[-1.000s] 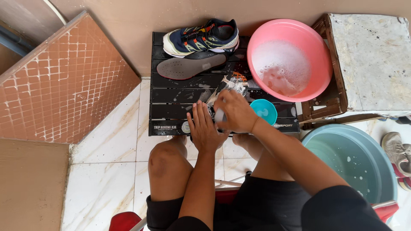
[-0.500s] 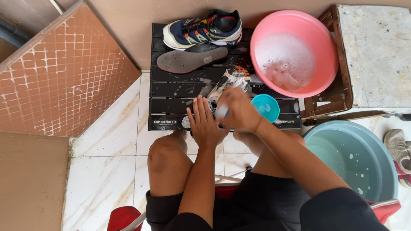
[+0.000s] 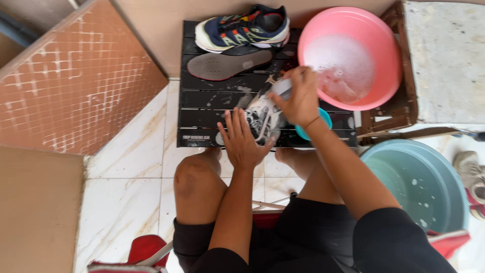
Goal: The person scrubs a white sneaker with a brush and soapy water, focusing on the upper and sides. The shoe is held in the left hand while the right hand scrubs with the brush. A pink basin with soapy water and a blue basin are nearby.
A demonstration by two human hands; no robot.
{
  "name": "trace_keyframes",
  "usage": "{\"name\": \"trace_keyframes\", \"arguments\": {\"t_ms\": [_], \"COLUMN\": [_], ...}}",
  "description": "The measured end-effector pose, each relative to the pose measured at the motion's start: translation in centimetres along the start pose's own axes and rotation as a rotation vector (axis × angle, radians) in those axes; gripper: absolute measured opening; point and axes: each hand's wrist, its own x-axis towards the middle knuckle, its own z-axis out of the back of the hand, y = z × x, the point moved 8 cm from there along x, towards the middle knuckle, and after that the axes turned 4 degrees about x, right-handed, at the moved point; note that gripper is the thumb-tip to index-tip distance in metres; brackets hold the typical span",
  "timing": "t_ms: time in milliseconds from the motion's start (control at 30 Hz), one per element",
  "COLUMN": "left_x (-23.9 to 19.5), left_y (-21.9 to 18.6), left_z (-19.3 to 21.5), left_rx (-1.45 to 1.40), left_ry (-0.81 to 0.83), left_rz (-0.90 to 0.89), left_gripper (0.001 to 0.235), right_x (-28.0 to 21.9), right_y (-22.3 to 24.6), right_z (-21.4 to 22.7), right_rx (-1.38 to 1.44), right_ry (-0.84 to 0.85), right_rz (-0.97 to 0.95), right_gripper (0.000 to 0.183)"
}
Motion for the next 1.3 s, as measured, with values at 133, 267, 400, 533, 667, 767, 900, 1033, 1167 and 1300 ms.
{"name": "trace_keyframes", "arguments": {"t_ms": [133,267,400,533,667,767,900,1033,1167,1300], "left_x": [-0.2,0.3,0.3,1.2,1.8,2.1,2.3,1.8,0.2,0.0], "left_y": [0.1,-0.2,0.3,-0.5,-0.9,-0.7,-1.1,-0.6,-0.2,-0.4], "left_z": [-0.6,-0.9,-0.2,0.5,0.7,0.6,0.0,0.0,-0.9,-0.4], "left_rx": [0.081,0.047,-0.044,-0.049,-0.037,-0.031,0.027,0.013,-0.031,-0.007], "left_ry": [-0.033,-0.057,-0.04,-0.021,-0.062,-0.08,-0.065,-0.037,-0.034,-0.094], "left_rz": [0.017,-0.004,0.026,0.015,0.036,0.04,-0.032,-0.005,0.029,0.091], "left_gripper": [0.09,0.097,0.107,0.106,0.107,0.109,0.107,0.117,0.118,0.125], "right_x": [-5.9,-5.6,-3.1,-0.7,-1.9,-2.9,-3.1,-2.0,-1.3,-1.3], "right_y": [5.4,4.3,1.5,-9.0,-18.9,-21.4,-23.2,-18.4,-6.7,2.9], "right_z": [-3.7,-1.9,2.7,7.1,5.1,3.5,1.9,5.5,5.9,1.4], "right_rx": [0.22,0.318,0.401,0.1,-0.181,-0.225,-0.199,-0.115,0.308,0.422], "right_ry": [0.253,0.3,-0.017,-0.239,0.002,0.167,0.318,-0.044,-0.156,0.068], "right_rz": [0.192,0.112,0.102,-0.157,-0.544,-0.736,-0.809,-0.606,-0.363,-0.073], "right_gripper": [0.057,0.057,0.054,0.054,0.067,0.077,0.087,0.052,0.048,0.06]}}
